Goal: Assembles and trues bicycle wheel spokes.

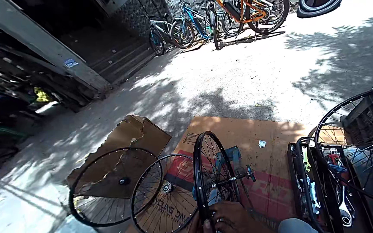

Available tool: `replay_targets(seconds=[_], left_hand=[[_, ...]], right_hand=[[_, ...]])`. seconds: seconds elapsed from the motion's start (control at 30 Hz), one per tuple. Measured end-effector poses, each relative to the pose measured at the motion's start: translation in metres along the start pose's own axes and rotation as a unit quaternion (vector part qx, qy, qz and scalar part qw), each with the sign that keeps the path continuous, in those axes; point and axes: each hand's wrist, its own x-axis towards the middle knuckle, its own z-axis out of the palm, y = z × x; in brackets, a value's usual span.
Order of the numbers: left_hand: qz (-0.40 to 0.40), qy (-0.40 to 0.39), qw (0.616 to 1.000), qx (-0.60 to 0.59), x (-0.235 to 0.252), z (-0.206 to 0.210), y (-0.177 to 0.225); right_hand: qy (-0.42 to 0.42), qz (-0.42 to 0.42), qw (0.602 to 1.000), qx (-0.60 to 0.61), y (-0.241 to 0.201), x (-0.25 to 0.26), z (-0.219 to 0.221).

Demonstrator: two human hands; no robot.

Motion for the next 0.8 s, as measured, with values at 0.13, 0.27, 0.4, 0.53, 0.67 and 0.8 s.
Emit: replay_targets(seconds=[0.13,0.27,0.4,0.53,0.67,0.8], left_hand=[[0.016,-0.058,0.998,0.026,0.006,-0.001,0.000],[-0.009,-0.025,0.996,0.087,0.013,0.005,0.000],[0.007,-0.073,0.996,0.045,0.020,-0.002,0.004],[0.014,-0.093,0.993,0.067,0.026,0.004,0.015],[0.033,-0.094,0.994,0.049,0.034,0.002,0.010],[0.008,-0.054,0.995,0.084,0.039,0.005,0.006]], right_hand=[[-0.045,0.055,0.997,0.038,-0.001,0.002,-0.019],[0.001,0.076,0.997,0.029,0.003,0.000,-0.037],[0.152,0.140,0.978,0.040,-0.005,0.019,-0.023],[0.126,0.164,0.978,-0.027,0.011,0.035,-0.004],[0.060,0.139,0.988,0.003,0.027,0.039,0.001],[-0.021,0.120,0.989,0.081,0.030,0.039,-0.011]])
